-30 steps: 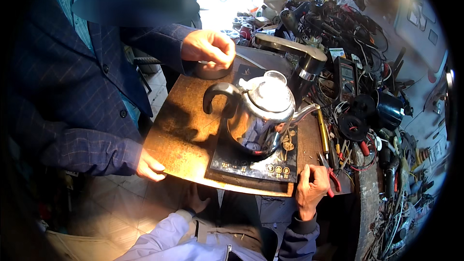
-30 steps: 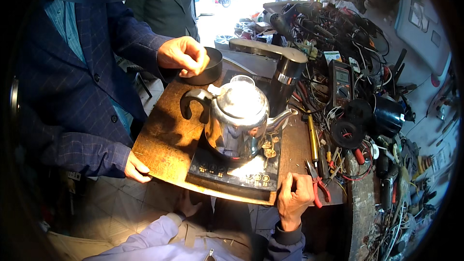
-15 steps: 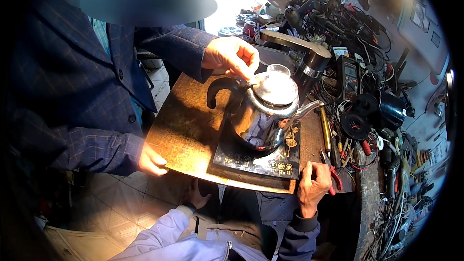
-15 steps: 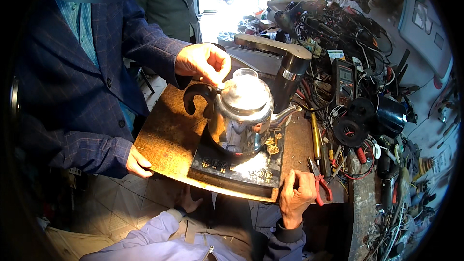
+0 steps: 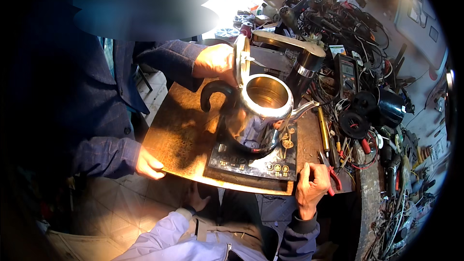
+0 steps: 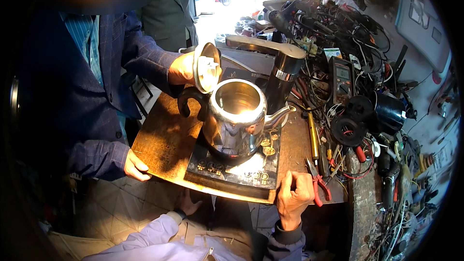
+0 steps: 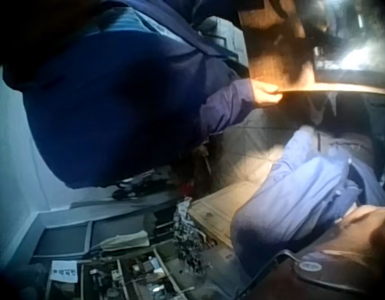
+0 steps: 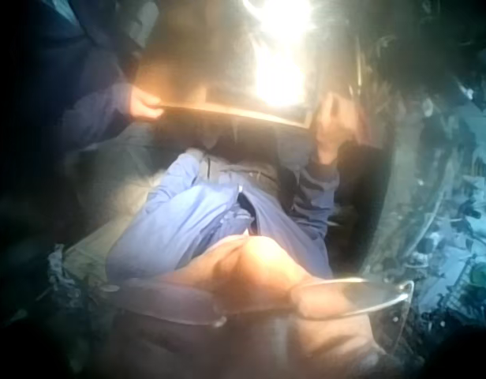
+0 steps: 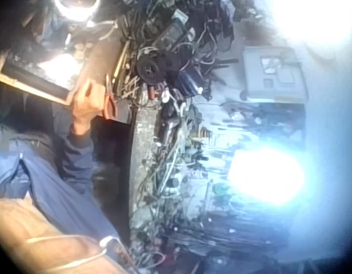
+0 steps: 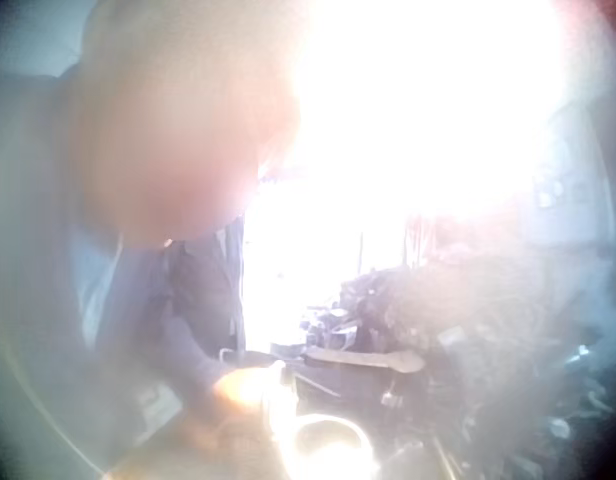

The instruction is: The person disassembles the base of an induction cooktop, uses a screwdriver to adjust internal components, and reassembles it. They then place a metal kettle on the cooktop and activate it to test functionality.

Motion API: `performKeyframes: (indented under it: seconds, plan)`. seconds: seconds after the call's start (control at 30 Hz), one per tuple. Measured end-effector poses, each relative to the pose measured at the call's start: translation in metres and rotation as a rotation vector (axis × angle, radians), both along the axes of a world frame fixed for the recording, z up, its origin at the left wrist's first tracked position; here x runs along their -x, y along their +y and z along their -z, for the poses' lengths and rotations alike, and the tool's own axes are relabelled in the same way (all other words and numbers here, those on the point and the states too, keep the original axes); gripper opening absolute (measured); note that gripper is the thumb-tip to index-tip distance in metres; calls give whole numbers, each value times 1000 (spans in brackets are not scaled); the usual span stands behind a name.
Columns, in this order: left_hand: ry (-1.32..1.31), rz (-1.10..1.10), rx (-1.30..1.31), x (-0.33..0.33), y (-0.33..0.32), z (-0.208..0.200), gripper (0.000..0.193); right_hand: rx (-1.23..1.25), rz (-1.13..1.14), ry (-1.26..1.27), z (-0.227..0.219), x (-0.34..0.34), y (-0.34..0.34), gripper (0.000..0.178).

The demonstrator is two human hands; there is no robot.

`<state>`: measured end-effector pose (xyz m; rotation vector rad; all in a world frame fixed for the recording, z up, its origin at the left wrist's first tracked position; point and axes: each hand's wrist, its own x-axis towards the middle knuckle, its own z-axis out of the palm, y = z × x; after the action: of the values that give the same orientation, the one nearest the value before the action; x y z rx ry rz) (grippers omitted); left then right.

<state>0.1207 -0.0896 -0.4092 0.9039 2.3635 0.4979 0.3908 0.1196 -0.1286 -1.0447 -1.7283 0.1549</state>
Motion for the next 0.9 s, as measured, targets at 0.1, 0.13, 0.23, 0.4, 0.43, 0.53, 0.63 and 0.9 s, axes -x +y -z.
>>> performKeyframes:
  seconds: [0.1, 0.13, 0.23, 0.4, 0.43, 0.53, 0.63, 0.9]
  plan:
    - [-3, 4, 19, 1, 0, 2, 119, 1, 5, -3, 4, -2, 2, 5]
    - [-2, 0, 17, 0, -1, 5, 118, 6, 6, -7, 5, -3, 2, 5]
    - [3, -7, 33, 1, -3, 12, 117, 10, 4, 2, 3, -3, 0, 5]
    - [87, 72, 38, 9, -3, 39, 113, -1, 11, -39, 1, -4, 2, 5]
    - [76, 60, 10, 9, -9, 54, 109, 18, 2, -35, 3, -4, 3, 5]
    - [28, 51, 35, 6, -2, 24, 99, 40, -11, -14, 5, -3, 2, 5]
    - [58, 50, 42, 5, 0, 22, 97, 41, -13, 10, 5, -3, 3, 5]
    - [147, 77, -65, 3, 0, 28, 67, 56, -20, 20, 2, -3, 2, 5]
